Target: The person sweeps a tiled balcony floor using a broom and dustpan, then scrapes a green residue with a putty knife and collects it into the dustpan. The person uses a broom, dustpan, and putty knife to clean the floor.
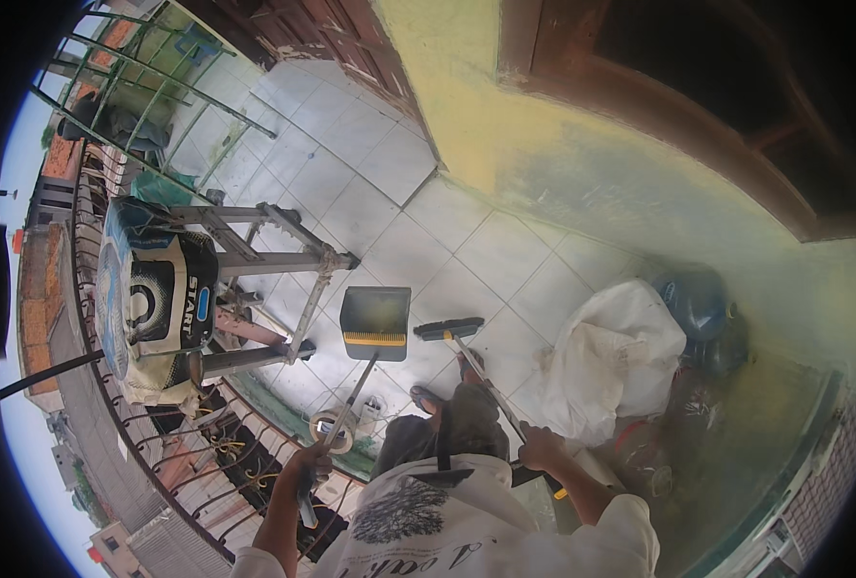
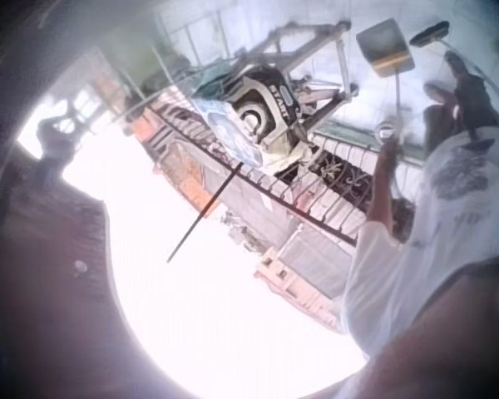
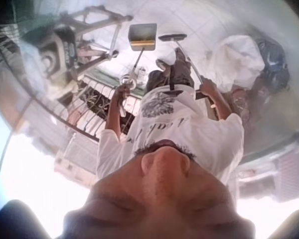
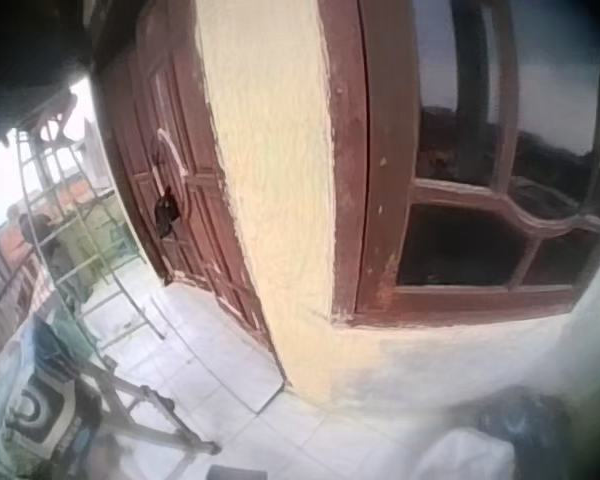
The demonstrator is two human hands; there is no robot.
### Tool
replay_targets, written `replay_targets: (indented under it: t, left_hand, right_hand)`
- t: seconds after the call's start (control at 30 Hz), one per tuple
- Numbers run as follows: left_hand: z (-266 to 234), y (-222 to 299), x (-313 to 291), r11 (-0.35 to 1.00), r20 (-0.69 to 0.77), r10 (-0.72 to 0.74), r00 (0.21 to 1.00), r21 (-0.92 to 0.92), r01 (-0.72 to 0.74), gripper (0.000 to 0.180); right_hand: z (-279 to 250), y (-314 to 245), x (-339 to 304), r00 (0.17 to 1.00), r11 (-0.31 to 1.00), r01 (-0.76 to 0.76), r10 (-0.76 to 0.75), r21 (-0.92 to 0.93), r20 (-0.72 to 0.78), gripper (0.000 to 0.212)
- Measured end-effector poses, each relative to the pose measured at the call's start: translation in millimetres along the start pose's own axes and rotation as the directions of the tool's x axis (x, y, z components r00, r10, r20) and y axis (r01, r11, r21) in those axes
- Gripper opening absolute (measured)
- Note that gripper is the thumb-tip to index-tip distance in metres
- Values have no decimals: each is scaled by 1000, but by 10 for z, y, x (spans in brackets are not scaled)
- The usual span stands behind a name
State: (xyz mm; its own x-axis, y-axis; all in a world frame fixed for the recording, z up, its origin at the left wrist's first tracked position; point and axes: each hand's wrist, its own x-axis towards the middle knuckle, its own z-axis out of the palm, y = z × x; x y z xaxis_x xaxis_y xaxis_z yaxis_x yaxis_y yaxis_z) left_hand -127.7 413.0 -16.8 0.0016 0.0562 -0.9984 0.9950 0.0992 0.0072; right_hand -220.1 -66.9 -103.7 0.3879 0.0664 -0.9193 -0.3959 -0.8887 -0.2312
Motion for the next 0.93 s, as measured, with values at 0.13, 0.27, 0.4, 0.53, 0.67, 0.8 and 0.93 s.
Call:
replay_targets:
  t: [0.13,0.27,0.4,0.53,0.67,0.8,0.93]
  left_hand:
    - [279,635,-76,968,-103,52,993,250,-25,12]
    - [213,1146,9,917,21,56,998,395,-60,19]
    - [331,1740,-38,833,84,75,994,543,-109,26]
    - [170,2293,246,804,141,16,990,586,-96,20]
    - [62,2697,738,777,136,4,991,624,-89,12]
    - [-304,3037,1588,587,241,42,970,779,-219,11]
    - [-345,3436,2374,482,237,-146,961,865,-140,45]
  right_hand:
    - [-351,-102,-227,985,988,-124,134,97,-110,63]
    - [-557,-129,288,942,963,-169,220,209,-254,65]
    - [-518,-284,971,868,887,-197,356,418,-347,57]
    - [49,-787,1322,861,818,-244,430,521,-271,58]
    - [1206,-1905,871,860,681,-407,510,609,5,68]
    - [2110,-3006,159,866,551,-465,447,693,227,73]
    - [2541,-3688,-151,912,400,-279,396,873,110,77]
